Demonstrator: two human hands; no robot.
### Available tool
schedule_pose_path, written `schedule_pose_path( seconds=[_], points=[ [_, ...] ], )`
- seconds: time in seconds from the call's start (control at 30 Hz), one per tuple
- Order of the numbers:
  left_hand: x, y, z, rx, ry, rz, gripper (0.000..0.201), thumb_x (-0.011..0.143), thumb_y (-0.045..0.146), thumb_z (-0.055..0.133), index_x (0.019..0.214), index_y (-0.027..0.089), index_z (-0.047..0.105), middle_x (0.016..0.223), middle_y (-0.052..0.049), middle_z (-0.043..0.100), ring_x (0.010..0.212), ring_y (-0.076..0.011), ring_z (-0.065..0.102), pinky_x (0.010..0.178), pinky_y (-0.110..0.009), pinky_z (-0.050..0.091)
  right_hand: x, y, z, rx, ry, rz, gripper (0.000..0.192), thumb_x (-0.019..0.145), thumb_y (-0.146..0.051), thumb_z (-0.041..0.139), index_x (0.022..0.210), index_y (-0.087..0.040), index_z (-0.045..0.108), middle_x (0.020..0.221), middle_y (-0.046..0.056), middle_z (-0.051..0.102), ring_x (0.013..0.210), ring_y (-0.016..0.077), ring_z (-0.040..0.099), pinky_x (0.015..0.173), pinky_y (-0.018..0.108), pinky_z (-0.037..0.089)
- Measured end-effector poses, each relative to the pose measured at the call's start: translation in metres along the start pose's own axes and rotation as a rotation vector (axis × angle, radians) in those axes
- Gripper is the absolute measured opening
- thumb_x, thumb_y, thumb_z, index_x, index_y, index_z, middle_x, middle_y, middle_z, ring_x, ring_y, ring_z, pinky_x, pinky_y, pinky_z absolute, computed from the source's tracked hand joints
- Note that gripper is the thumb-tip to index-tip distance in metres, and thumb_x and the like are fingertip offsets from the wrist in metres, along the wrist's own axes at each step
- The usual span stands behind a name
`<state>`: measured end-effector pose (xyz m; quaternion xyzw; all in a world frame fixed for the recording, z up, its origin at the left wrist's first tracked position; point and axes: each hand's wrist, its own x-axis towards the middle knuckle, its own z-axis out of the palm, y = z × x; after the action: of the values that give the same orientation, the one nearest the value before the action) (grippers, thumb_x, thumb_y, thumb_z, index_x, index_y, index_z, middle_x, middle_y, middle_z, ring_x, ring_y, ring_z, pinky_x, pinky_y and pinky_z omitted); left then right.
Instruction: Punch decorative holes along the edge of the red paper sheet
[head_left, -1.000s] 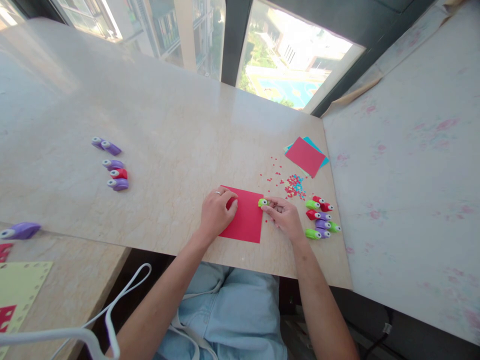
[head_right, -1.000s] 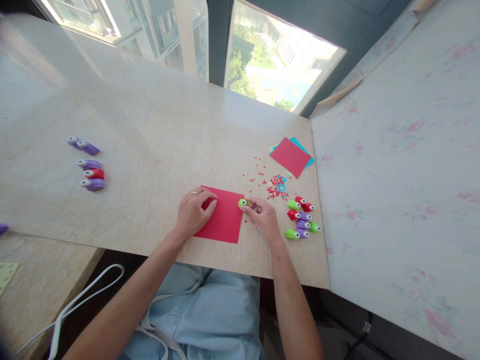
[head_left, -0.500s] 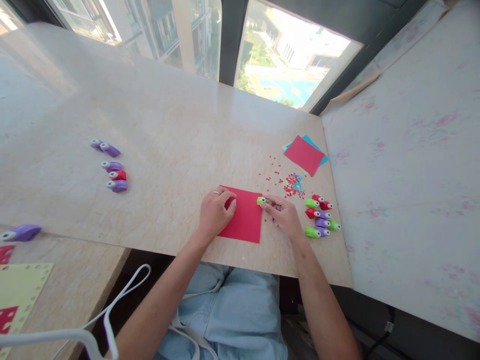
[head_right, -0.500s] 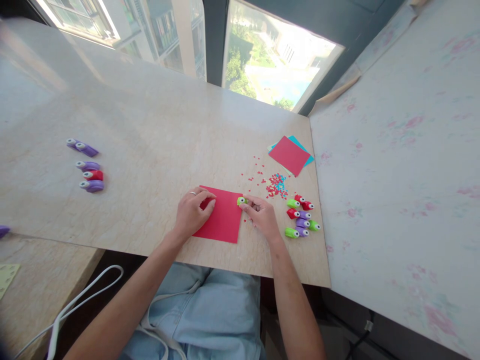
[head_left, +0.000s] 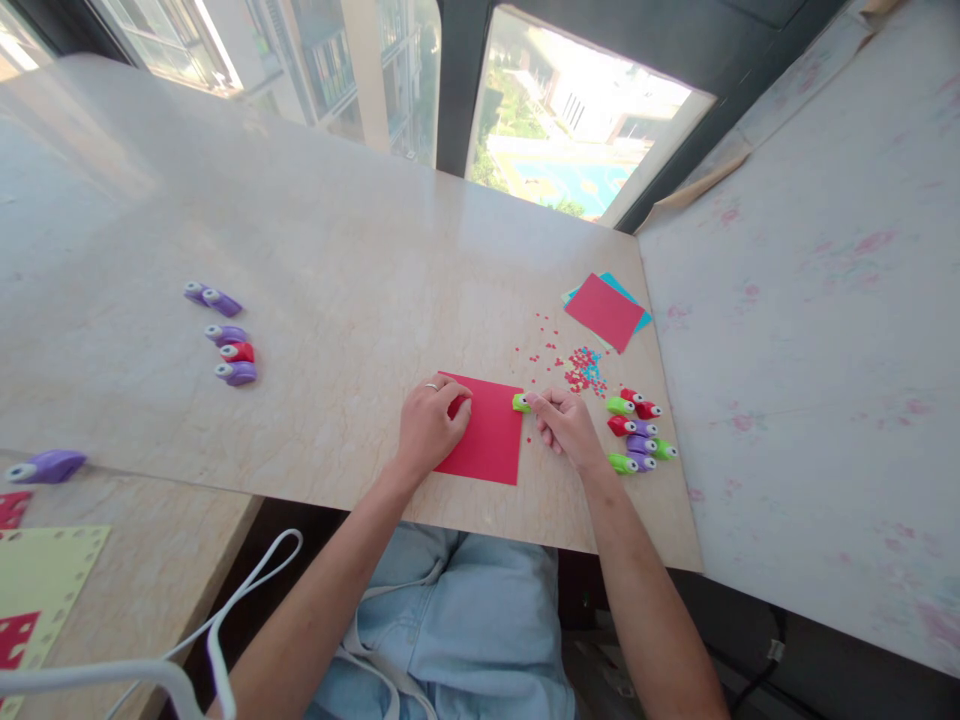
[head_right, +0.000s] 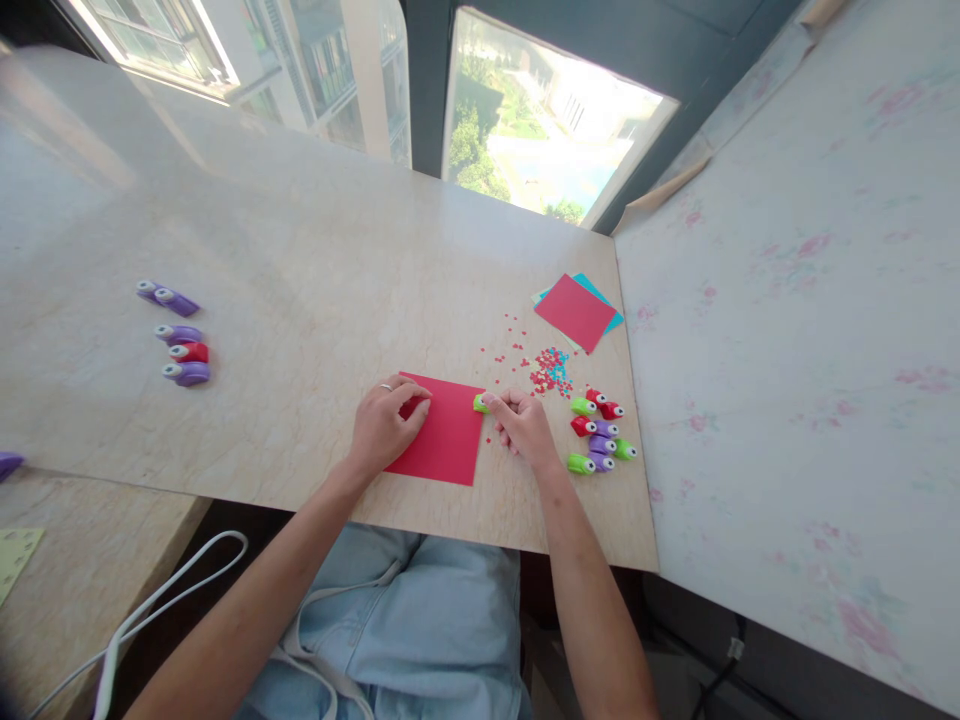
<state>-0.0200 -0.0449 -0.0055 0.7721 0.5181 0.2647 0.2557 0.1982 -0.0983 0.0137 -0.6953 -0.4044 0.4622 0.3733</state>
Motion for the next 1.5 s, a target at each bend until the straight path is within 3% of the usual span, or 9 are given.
schedule_pose_path(
  seconds=[0.2, 0.53, 0.77, 1.03, 1.5],
  points=[
    [0.000, -0.001, 0.001, -0.003, 0.014, 0.002, 0.013, 0.088, 0.025, 0.056, 0.091, 0.021, 0.068, 0.096, -0.002, 0.067, 0.089, -0.0150, 0.059, 0.081, -0.029, 0.045, 0.003, -0.005, 0.002, -0.071, -0.028, 0.062, 0.049, 0.077, -0.064, 0.068, 0.071, -0.017, 0.053, 0.050, -0.003, 0.050, 0.034, 0.0069, 0.042, 0.027, 0.015, 0.023],
    [0.000, -0.002, 0.001, -0.005, 0.010, 0.007, 0.013, 0.088, 0.025, 0.056, 0.090, 0.021, 0.068, 0.096, -0.003, 0.067, 0.089, -0.0147, 0.059, 0.081, -0.029, 0.045, 0.013, -0.018, -0.007, 0.005, -0.173, 0.204, 0.048, 0.070, -0.057, 0.076, 0.071, -0.020, 0.046, 0.044, -0.009, 0.035, 0.033, 0.0041, 0.024, 0.027, 0.017, 0.016],
    [0.000, -0.003, 0.003, -0.003, 0.011, 0.009, 0.015, 0.089, 0.027, 0.055, 0.091, 0.021, 0.068, 0.096, -0.003, 0.067, 0.091, -0.0156, 0.060, 0.082, -0.030, 0.046, 0.022, -0.020, -0.013, -0.075, -0.220, 0.168, 0.045, 0.073, -0.051, 0.077, 0.073, -0.021, 0.043, 0.042, -0.009, 0.035, 0.031, 0.0053, 0.027, 0.028, 0.018, 0.018],
    [0.000, -0.002, 0.001, 0.001, 0.001, 0.000, 0.015, 0.089, 0.027, 0.054, 0.091, 0.021, 0.068, 0.098, -0.003, 0.067, 0.093, -0.0162, 0.060, 0.083, -0.030, 0.046, 0.023, -0.016, -0.009, -0.006, -0.214, 0.116, 0.047, 0.069, -0.052, 0.076, 0.079, -0.023, 0.041, 0.041, -0.012, 0.034, 0.030, 0.0070, 0.028, 0.028, 0.019, 0.018],
    [0.000, -0.004, 0.001, -0.006, 0.028, 0.040, 0.018, 0.088, 0.028, 0.052, 0.090, 0.020, 0.069, 0.095, -0.005, 0.068, 0.091, -0.0162, 0.061, 0.082, -0.029, 0.047, 0.023, -0.020, -0.005, 0.089, -0.235, 0.175, 0.053, 0.068, -0.045, 0.077, 0.080, -0.025, 0.030, 0.043, -0.014, 0.031, 0.032, 0.0052, 0.022, 0.031, 0.017, 0.013]
  ],
)
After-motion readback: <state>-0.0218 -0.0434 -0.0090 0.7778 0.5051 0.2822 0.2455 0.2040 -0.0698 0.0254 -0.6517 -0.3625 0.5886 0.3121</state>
